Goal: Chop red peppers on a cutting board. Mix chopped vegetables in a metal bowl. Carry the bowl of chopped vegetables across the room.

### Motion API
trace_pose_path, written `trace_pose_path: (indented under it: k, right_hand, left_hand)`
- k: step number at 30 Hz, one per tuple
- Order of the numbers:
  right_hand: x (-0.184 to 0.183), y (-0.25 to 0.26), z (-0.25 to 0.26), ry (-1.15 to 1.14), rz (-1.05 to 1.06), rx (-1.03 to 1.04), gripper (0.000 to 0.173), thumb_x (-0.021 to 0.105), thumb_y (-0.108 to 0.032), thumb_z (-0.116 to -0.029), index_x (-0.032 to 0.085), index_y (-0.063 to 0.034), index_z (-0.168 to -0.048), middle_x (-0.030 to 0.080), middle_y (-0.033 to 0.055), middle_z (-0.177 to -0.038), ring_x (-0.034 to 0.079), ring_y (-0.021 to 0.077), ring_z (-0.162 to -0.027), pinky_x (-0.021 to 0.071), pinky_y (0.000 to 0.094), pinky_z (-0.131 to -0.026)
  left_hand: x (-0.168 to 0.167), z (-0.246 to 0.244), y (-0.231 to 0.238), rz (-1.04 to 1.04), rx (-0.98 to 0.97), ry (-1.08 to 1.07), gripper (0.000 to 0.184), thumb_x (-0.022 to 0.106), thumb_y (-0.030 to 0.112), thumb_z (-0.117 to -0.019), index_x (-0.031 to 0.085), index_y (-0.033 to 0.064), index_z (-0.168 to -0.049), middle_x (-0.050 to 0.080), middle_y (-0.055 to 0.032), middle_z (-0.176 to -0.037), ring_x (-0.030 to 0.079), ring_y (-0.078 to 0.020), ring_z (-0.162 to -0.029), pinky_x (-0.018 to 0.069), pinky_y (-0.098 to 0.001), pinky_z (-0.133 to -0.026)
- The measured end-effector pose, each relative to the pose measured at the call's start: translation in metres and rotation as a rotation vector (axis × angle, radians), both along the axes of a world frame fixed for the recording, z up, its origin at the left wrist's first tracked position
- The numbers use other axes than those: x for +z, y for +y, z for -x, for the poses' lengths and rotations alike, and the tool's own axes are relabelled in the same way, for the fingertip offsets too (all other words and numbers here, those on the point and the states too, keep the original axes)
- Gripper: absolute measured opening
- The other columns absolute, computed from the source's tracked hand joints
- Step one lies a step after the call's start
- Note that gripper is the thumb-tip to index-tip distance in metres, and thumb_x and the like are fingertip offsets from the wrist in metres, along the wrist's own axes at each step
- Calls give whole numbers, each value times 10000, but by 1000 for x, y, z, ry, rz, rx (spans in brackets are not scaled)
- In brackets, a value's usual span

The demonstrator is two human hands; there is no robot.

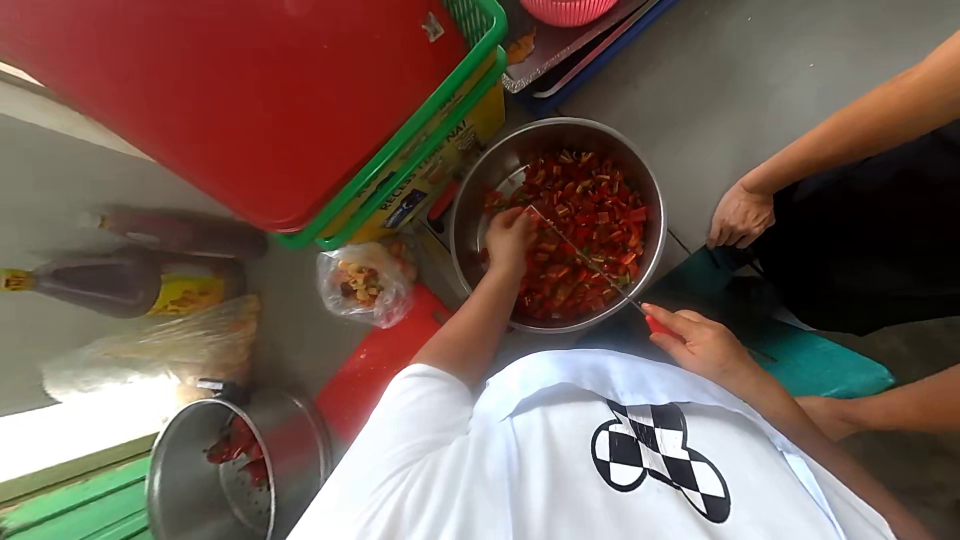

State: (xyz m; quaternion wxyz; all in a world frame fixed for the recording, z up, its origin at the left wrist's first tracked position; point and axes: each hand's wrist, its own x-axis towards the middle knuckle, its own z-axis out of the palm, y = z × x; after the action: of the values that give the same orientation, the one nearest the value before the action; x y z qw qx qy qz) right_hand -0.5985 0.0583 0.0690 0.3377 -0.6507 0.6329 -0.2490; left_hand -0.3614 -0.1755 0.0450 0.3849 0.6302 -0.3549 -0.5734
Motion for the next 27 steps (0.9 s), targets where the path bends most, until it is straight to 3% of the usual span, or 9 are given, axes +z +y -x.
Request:
trace_pose_path:
  k: [3, 11, 14, 17, 19, 22, 24, 27]
  right_hand:
    - [1, 2, 0, 8, -17, -8, 397, 574, -260, -1028, 663, -93, -1377, 723, 228, -1053, 706, 374, -918, 574, 503, -804]
    - [-1, 3, -3, 57, 31, -16, 382, 575, -257, -1026, 677, -115, -1366, 719, 217, -1002, 706, 367, -868, 582, 490, -754]
    - [2, -1, -6, 62, 17, -11, 385, 576, -238, -1030, 663, -106, -1381, 719, 227, -1025, 707, 376, -890, 583, 496, -773]
    - [4, -8, -8, 65, -14, -17, 402, 567, -229, -1040, 631, -99, -1415, 727, 227, -1062, 709, 388, -933, 576, 514, -824]
    - [6, -10, -5, 39, -41, -38, 414, 566, -231, -1042, 614, -99, -1432, 725, 225, -1101, 708, 385, -970, 569, 523, -864]
    - [7, -6, 2, -12, -28, -80, 428, 564, -267, -1038, 617, -95, -1426, 722, 214, -1148, 710, 350, -1007, 571, 501, -890]
    - [8, -3, 5, -34, -28, -102, 436, 556, -283, -1042, 612, -85, -1426, 711, 212, -1156, 711, 309, -975, 589, 453, -849]
    - [8, 0, 7, -51, -30, -127, 444, 554, -287, -1046, 604, -67, -1428, 707, 217, -1150, 712, 283, -928, 600, 411, -800]
  left_hand:
    - [2, 11, 2, 21, 58, 77, 312, 653, 73, -988, 503, -12, -1249, 647, -108, -1006, 672, -138, -797, 589, -294, -736]
    - [15, 21, 11, 29, 121, 145, 221, 642, 36, -987, 547, -7, -1182, 666, -86, -927, 682, -129, -761, 598, -281, -729]
    - [15, 18, 24, -56, 25, 184, 230, 595, 73, -1023, 544, -15, -1230, 668, -88, -942, 679, -148, -771, 596, -315, -741]
    - [24, 16, 44, -214, -221, 205, 198, 561, 86, -1034, 552, 9, -1216, 652, -55, -945, 659, -131, -765, 587, -312, -743]
    - [25, 10, 43, -170, -438, 52, 200, 569, 76, -1033, 588, -21, -1206, 668, -91, -1028, 677, -141, -846, 585, -316, -806]
    - [12, -20, 1, 139, -674, -504, 327, 573, 108, -1028, 645, 11, -1331, 645, -162, -1351, 622, -232, -1249, 491, -424, -1089]
    - [-2, -40, -32, 144, -603, -722, 364, 587, 97, -1004, 624, 8, -1355, 592, -220, -1403, 557, -337, -1330, 440, -515, -1129]
    - [-27, -49, -53, 26, -642, -833, 492, 670, 173, -972, 560, 33, -1430, 555, -242, -1447, 518, -394, -1368, 407, -585, -1138]
